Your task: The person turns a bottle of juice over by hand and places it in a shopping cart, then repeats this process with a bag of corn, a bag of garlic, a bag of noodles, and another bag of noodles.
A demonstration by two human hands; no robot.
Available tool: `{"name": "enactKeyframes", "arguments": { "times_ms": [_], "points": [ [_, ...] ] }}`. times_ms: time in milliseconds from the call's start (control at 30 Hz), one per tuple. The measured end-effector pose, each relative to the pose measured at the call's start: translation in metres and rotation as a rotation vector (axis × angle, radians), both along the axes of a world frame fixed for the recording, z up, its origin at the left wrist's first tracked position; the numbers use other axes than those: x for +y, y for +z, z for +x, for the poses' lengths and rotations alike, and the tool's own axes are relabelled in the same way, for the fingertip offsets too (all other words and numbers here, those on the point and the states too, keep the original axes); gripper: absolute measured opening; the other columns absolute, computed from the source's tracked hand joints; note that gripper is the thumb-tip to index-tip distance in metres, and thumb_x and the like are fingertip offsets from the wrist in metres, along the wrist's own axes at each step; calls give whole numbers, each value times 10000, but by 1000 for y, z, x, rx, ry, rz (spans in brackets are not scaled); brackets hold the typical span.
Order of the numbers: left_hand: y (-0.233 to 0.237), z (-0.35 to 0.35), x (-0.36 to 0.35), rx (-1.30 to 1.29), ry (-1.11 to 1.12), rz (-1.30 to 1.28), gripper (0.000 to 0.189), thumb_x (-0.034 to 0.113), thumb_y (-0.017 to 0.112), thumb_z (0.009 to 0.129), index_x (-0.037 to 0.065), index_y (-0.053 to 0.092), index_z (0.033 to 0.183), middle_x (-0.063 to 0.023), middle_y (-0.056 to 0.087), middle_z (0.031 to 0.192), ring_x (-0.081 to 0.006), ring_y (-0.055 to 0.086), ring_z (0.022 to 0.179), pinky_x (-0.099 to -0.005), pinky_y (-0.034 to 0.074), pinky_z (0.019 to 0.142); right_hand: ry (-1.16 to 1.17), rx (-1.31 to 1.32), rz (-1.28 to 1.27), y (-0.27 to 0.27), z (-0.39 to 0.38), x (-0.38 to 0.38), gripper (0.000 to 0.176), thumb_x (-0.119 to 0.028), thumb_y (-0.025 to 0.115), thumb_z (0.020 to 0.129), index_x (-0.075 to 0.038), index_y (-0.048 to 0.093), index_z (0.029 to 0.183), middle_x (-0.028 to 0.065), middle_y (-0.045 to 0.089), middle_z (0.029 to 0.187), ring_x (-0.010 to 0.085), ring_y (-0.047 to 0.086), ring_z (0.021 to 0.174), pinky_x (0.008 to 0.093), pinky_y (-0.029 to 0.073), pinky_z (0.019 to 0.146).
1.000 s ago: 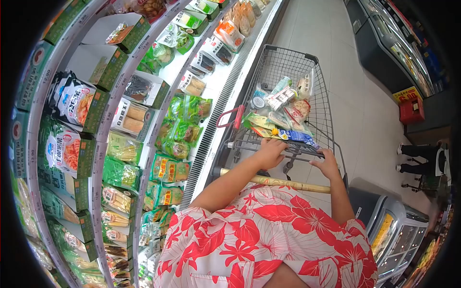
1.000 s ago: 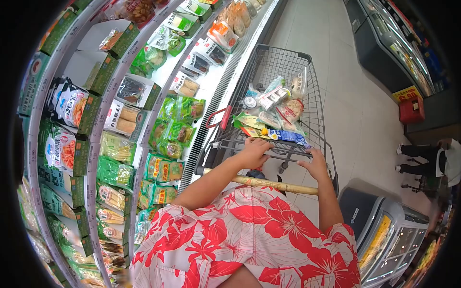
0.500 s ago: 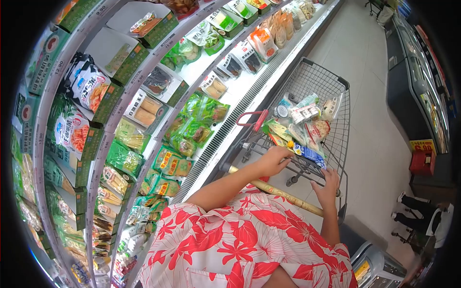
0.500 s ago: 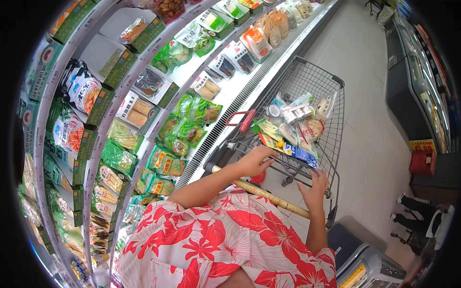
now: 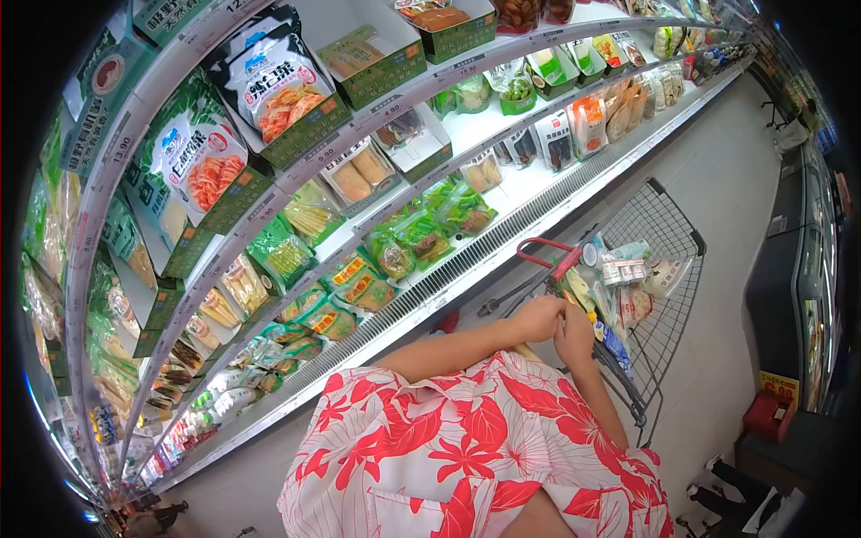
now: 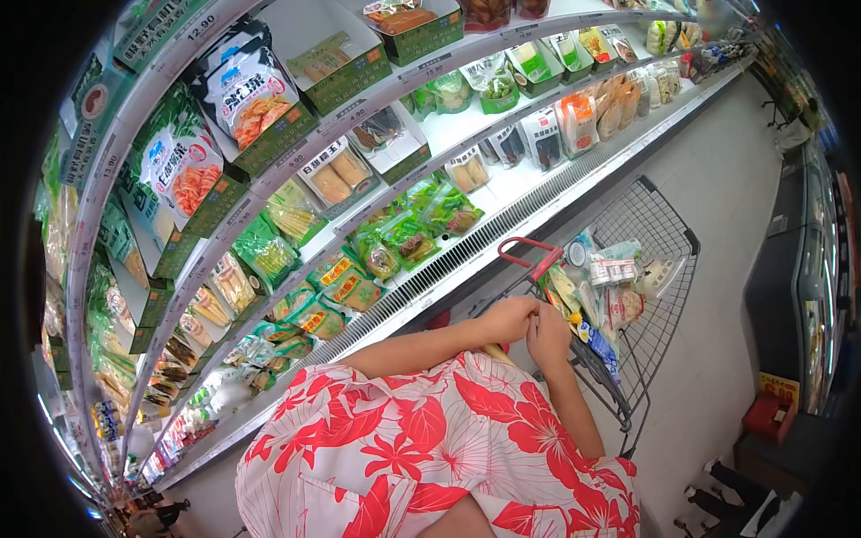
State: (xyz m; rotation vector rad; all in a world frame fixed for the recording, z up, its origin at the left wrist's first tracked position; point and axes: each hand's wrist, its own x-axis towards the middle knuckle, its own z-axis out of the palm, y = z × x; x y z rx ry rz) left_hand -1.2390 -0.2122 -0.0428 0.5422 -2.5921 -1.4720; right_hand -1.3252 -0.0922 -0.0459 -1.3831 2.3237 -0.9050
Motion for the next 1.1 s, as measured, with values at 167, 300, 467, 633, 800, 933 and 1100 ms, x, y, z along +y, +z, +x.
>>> {"name": "enactKeyframes", "arguments": {
  "times_ms": [167, 300, 467, 633, 800, 933, 1100],
  "points": [
    [-6, -1, -28, -13, -94, 137, 178, 144, 582, 794, 12, 629, 904, -205, 643, 869, -387, 619, 839, -452, 493, 728, 25, 143, -63, -8, 3, -19, 287, -126, 629, 741, -60, 560, 1012, 130, 591, 923, 345, 567, 883, 448, 439, 741],
    [6, 8, -50, 67, -63, 106, 195, 150, 598, 808, -13, 621, 913, -214, 638, 872, -362, 632, 837, -420, 499, 737, 14, 149, -29, 5, 8, -37, 264, -131, 634, 750, -51, 566, 991, 134, 596, 919, 350, 569, 874, 437, 445, 730],
    [38, 30, -119, 260, 222, 320, 205, 120, 567, 886, -15, 607, 1034, -124, 650, 920, -197, 632, 833, -317, 501, 763, -36, -52, -114, 17, 1, -78, 243, -100, 591, 827, -5, 586, 1050, 167, 615, 1000, 332, 589, 936, 387, 465, 801],
    [47, 65, -226, 432, 795, 32, 203, 88, 548, 870, -34, 582, 1028, -166, 604, 1002, -237, 626, 884, -339, 503, 770, -17, -256, -170, 54, 10, -157, 292, -127, 584, 867, 8, 578, 1125, 170, 626, 1059, 280, 620, 966, 355, 480, 798],
    [58, 115, -279, 513, 1184, 19, 231, 101, 517, 884, -26, 552, 1073, -136, 590, 998, -223, 595, 896, -345, 476, 810, 180, -529, -170, 56, 33, -256, 310, -157, 585, 883, 8, 580, 1146, 138, 649, 1058, 215, 636, 945, 330, 494, 783],
    [53, 131, -289, 498, 1198, -70, 252, 89, 521, 889, -30, 546, 1109, -112, 602, 1005, -158, 583, 923, -276, 475, 788, 267, -547, -127, 52, 37, -342, 342, -189, 578, 883, 16, 581, 1157, 131, 656, 1061, 198, 632, 922, 314, 491, 793],
    [64, 78, -332, 475, 925, -179, 332, 136, 541, 890, -78, 544, 1144, -229, 583, 1143, -275, 566, 1061, -364, 462, 865, 216, -612, -136, 29, 15, -446, 390, -229, 596, 857, 20, 594, 1157, 147, 668, 1039, 213, 613, 982, 323, 470, 854]
  ]
}}
